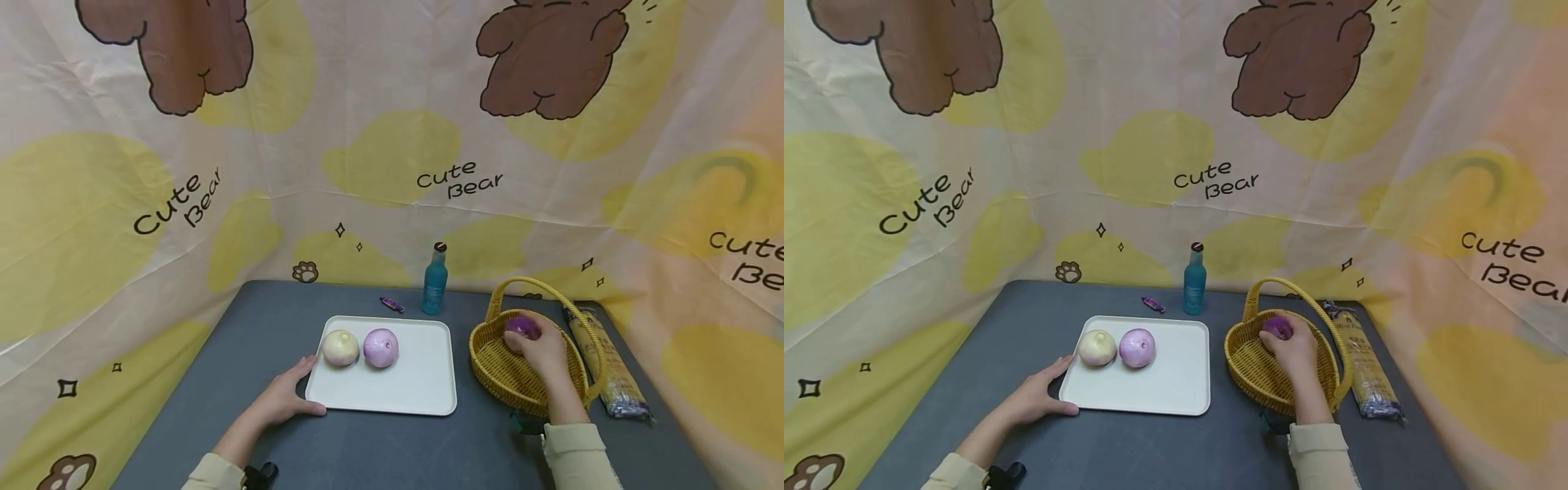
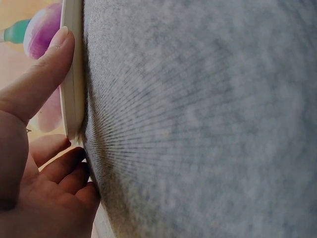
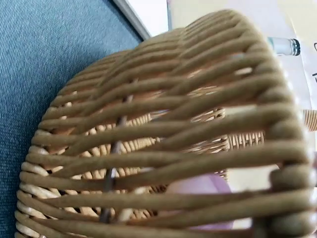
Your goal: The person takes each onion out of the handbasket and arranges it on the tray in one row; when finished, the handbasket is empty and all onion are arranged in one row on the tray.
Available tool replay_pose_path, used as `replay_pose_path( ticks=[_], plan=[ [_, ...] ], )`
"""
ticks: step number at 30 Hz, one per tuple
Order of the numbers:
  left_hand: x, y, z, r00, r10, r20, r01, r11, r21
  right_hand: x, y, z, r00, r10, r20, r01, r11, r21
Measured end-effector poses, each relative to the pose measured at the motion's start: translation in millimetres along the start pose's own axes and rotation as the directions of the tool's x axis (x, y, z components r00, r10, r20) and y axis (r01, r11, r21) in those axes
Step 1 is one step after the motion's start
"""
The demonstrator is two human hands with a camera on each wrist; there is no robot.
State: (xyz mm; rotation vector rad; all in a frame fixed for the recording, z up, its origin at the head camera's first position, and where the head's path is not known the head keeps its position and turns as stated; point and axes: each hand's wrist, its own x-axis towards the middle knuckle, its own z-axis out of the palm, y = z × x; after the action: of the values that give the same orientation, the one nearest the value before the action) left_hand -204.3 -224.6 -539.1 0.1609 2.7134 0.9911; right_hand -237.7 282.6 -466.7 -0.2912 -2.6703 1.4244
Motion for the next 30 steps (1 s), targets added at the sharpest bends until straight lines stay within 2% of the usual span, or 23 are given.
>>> replay_pose_path(
  ticks=[5,20,30],
  plan=[
    [0.3,1.5,0.1,1.000,-0.003,-0.001,0.003,1.000,0.000,5.5,6.0,-1.2,1.000,0.010,-0.025,-0.010,1.000,-0.002],
    [0.1,2.9,0.6,1.000,-0.010,-0.004,0.010,1.000,-0.001,19.2,22.7,1.9,0.996,0.071,0.049,-0.066,0.993,-0.093],
    [-1.0,2.6,-0.1,1.000,-0.008,-0.004,0.008,1.000,0.001,29.0,34.6,6.1,0.999,0.049,0.000,-0.049,0.982,-0.180]
  ],
)
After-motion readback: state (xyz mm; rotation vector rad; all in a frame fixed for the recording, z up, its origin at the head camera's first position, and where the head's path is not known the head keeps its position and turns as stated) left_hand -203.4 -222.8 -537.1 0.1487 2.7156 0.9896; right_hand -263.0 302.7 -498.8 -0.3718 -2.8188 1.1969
